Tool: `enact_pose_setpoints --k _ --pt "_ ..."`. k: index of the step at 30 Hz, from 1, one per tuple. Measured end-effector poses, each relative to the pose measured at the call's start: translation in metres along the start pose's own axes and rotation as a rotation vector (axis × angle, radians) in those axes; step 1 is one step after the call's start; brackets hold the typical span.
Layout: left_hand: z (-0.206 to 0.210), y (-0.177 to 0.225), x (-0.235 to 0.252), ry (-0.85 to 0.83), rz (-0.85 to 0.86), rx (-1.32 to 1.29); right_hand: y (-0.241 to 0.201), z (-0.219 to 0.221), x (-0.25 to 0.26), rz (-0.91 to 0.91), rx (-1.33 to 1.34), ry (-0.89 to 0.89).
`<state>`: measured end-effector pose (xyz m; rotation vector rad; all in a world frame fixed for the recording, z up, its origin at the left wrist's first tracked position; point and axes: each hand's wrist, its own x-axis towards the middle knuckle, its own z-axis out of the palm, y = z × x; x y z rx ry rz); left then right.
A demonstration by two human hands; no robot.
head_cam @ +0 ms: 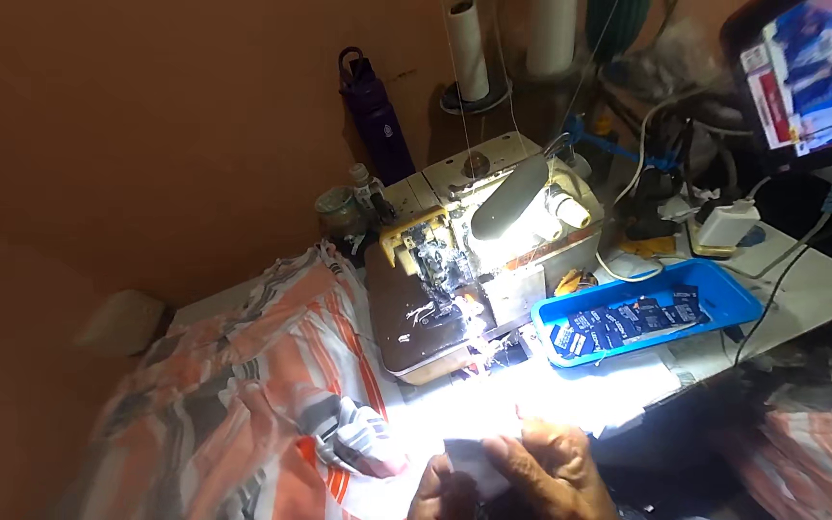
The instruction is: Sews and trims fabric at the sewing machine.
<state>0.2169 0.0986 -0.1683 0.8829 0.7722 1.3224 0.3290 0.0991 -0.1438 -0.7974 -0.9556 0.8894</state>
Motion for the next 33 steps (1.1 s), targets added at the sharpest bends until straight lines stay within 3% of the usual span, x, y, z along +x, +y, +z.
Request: enact_pose_setpoints --k 2,5,8,10,14,25,30,33 --pt "0.005 0.009 0.006 -0.008 0.034 0.022 -0.001 -0.003 0.007 -0.052 0.010 0.057" --pt "0.006 0.040 0.037 -0.140 0.313 0.456 -0.001 -0.011 0.028 -0.178 -0.085 0.136" --pt "0.007 0.060 0.091 -0.186 0.660 0.909 0.012 -0.021 0.057 -0.284 -0.384 0.232" --pt "0.007 0.057 0.126 -0.172 0.763 1.120 0.029 -0.025 0.071 -0.244 -0.621 0.291" --pt "-0.001 0.040 0.149 -0.178 0.776 1.304 0.048 -0.024 0.075 -0.125 -0.839 0.283" --pt "-0.001 0.031 0.159 -0.010 0.733 1.340 0.050 -0.013 0.094 0.133 -0.746 0.271" --pt "-0.003 0.029 0.170 -0.017 0.735 1.350 0.055 -0.013 0.103 0.132 -0.713 0.284" --pt "-0.002 0.034 0.185 -0.032 0.602 1.359 0.057 -0.012 0.104 0.057 -0.775 0.293"
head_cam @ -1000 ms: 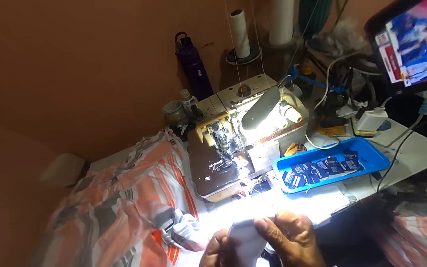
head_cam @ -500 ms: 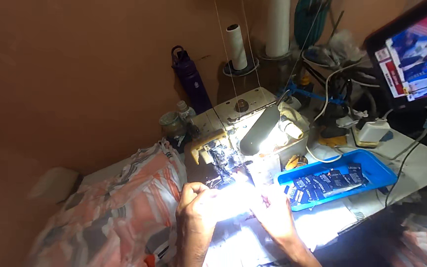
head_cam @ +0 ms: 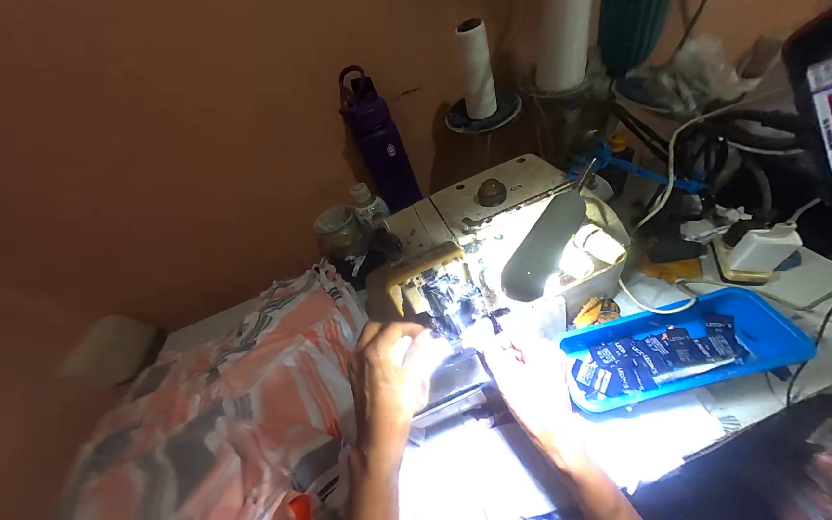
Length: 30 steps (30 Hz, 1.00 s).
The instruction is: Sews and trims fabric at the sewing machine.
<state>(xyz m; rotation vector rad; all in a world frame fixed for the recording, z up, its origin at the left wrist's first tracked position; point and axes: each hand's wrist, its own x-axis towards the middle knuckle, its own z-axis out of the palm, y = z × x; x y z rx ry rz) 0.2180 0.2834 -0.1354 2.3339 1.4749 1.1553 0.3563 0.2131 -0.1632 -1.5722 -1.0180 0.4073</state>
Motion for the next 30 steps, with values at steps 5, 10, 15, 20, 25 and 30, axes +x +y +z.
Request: enact_pose_setpoints --k 5,10,15,20,25,30 --pt "-0.004 -0.011 0.016 -0.025 -0.238 -0.017 -0.001 -0.018 -0.024 -0.139 -0.103 0.061" --pt "-0.015 0.007 -0.050 0.246 -0.184 -0.024 0.008 -0.072 -0.071 -0.371 0.014 -0.075" --pt "0.047 0.055 -0.076 0.187 0.360 -0.038 0.014 -0.104 -0.093 -0.232 -0.113 -0.157" --pt "0.035 0.098 -0.049 -0.008 0.339 -0.528 0.034 -0.103 -0.082 -0.277 0.148 -0.098" --pt "-0.030 0.110 -0.101 -0.248 -0.056 -0.975 -0.001 -0.101 -0.083 -0.133 0.695 -0.277" --pt "-0.062 0.086 -0.142 -0.286 -0.314 -1.102 -0.001 -0.090 -0.099 -0.019 1.025 -0.565"
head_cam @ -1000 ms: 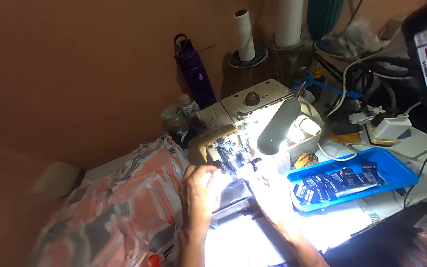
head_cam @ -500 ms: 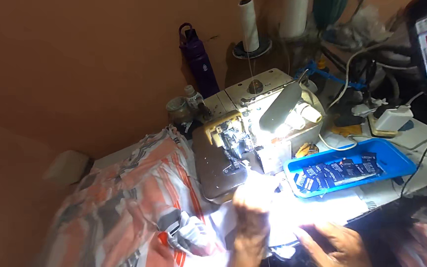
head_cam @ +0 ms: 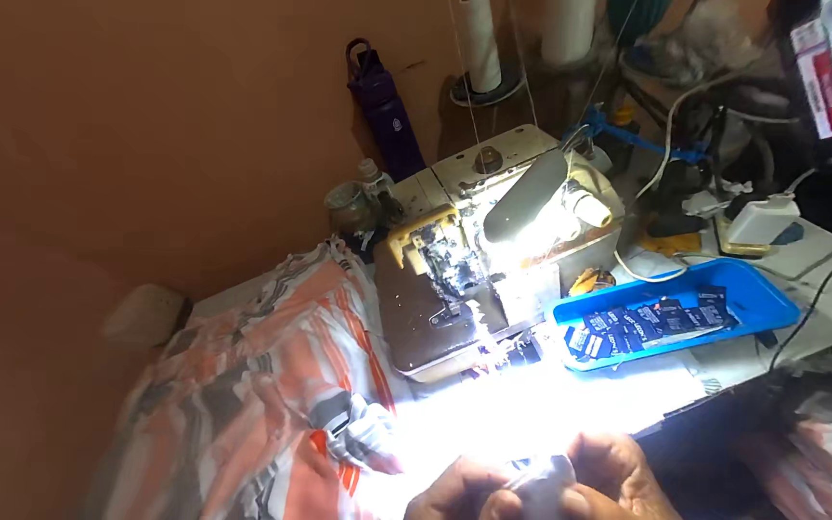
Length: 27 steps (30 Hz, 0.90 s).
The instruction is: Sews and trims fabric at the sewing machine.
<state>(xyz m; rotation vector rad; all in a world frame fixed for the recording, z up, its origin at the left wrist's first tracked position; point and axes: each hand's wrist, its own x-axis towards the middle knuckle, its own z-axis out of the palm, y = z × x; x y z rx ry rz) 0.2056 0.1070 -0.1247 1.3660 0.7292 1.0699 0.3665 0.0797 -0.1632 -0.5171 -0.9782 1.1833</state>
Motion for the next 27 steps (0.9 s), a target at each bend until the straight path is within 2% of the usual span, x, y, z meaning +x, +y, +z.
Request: enact_pose_setpoints --k 3,4,5,9,11,14,17,21,24,27 --pt "-0.001 0.000 -0.009 -0.009 0.093 0.026 0.011 0.010 -0.004 0.319 0.696 -0.024" --pt "0.000 -0.002 -0.010 -0.006 0.121 0.053 0.019 0.014 -0.006 0.413 0.834 0.031" --pt "0.002 -0.003 -0.010 0.008 0.148 0.084 0.028 0.016 -0.009 0.453 0.857 0.071" --pt "0.002 -0.009 -0.018 0.192 0.117 0.046 0.033 0.023 -0.014 0.255 0.386 0.056" --pt "-0.003 -0.011 -0.023 0.206 0.073 -0.015 0.034 0.018 -0.011 0.106 0.167 -0.064" --pt "-0.011 -0.014 -0.030 0.134 -0.005 -0.139 0.042 0.012 -0.005 -0.055 0.094 -0.247" --pt "-0.015 -0.017 -0.035 0.130 -0.022 -0.159 0.042 0.017 -0.006 -0.020 0.084 -0.212" --pt "-0.021 -0.026 -0.041 0.186 0.084 0.024 0.041 0.027 -0.012 -0.006 -0.021 -0.098" --pt "-0.023 -0.032 -0.045 0.249 0.185 0.112 0.041 0.032 -0.011 -0.119 -0.290 -0.111" --pt "-0.025 -0.042 -0.047 0.283 0.316 0.097 0.046 0.035 -0.009 -0.201 -0.415 -0.157"
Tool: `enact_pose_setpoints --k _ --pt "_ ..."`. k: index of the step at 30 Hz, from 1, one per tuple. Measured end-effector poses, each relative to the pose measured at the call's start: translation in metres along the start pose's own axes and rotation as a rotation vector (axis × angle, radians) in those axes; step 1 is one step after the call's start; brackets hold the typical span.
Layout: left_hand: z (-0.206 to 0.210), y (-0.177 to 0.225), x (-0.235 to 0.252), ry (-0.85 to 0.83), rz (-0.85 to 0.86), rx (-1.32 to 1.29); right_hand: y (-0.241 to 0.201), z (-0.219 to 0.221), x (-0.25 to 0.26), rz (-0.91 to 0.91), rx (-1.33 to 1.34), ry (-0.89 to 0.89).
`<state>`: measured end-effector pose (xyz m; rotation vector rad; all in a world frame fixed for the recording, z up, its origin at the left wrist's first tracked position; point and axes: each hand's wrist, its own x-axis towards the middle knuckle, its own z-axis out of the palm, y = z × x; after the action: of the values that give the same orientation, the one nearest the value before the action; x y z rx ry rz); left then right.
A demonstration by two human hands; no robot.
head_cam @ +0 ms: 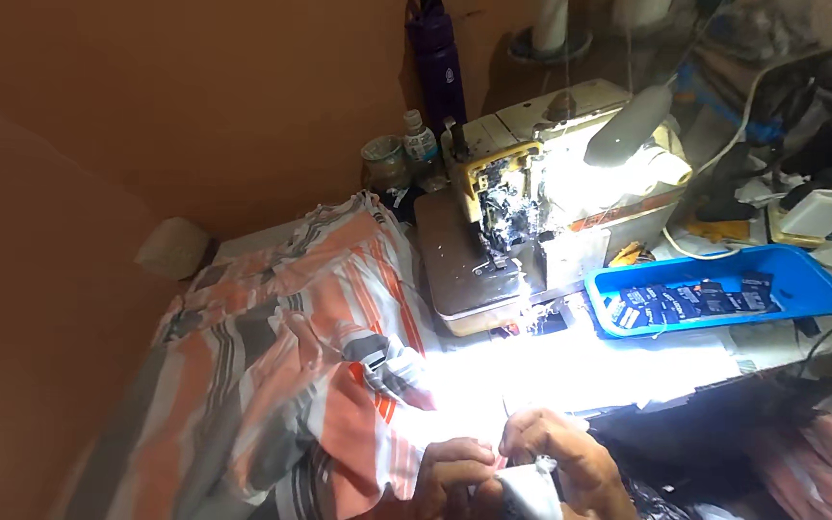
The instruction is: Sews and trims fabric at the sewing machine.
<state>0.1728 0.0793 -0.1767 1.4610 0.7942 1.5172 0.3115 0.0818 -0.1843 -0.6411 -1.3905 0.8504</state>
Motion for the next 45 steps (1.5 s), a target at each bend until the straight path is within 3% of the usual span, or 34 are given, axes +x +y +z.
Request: enact_pose_setpoints --k 2,4,7,10,13,16,19,22,26,30,39,45 --pt "-0.004 -0.004 -0.004 0.029 0.018 -0.077 -0.001 -0.001 0.004 -0.037 0.059 -0.089" --pt "-0.013 -0.003 -0.009 0.039 -0.072 -0.158 -0.004 -0.003 0.009 -0.056 0.196 -0.195" --pt "-0.029 0.004 -0.009 -0.097 -0.176 -0.249 -0.006 -0.004 0.015 0.019 0.370 -0.286" --pt "-0.032 0.023 -0.001 -0.274 -0.150 -0.105 0.008 0.003 0.013 0.264 0.552 -0.228" --pt "-0.021 0.048 0.008 -0.346 -0.061 0.208 0.030 0.014 0.003 0.460 0.624 -0.182" --pt "-0.013 0.059 0.010 -0.313 -0.035 0.364 0.034 0.027 -0.008 0.369 0.682 -0.213" --pt "-0.016 0.055 0.010 -0.099 -0.086 0.413 0.016 0.033 -0.006 0.291 0.570 -0.076" --pt "-0.021 0.048 0.006 0.000 -0.203 0.198 -0.002 0.031 -0.001 0.266 0.562 0.024" --pt "-0.030 0.036 -0.003 0.001 -0.316 -0.012 0.021 0.027 -0.008 0.108 0.655 -0.121" --pt "-0.032 0.030 -0.008 -0.025 -0.403 -0.134 0.021 0.027 -0.007 0.126 0.636 -0.137" --pt "-0.019 0.020 -0.017 0.095 -0.277 -0.018 0.010 0.031 -0.012 0.176 0.411 -0.073" --pt "-0.023 0.008 -0.020 0.104 -0.096 0.139 0.022 0.034 -0.013 -0.077 -0.049 0.000"
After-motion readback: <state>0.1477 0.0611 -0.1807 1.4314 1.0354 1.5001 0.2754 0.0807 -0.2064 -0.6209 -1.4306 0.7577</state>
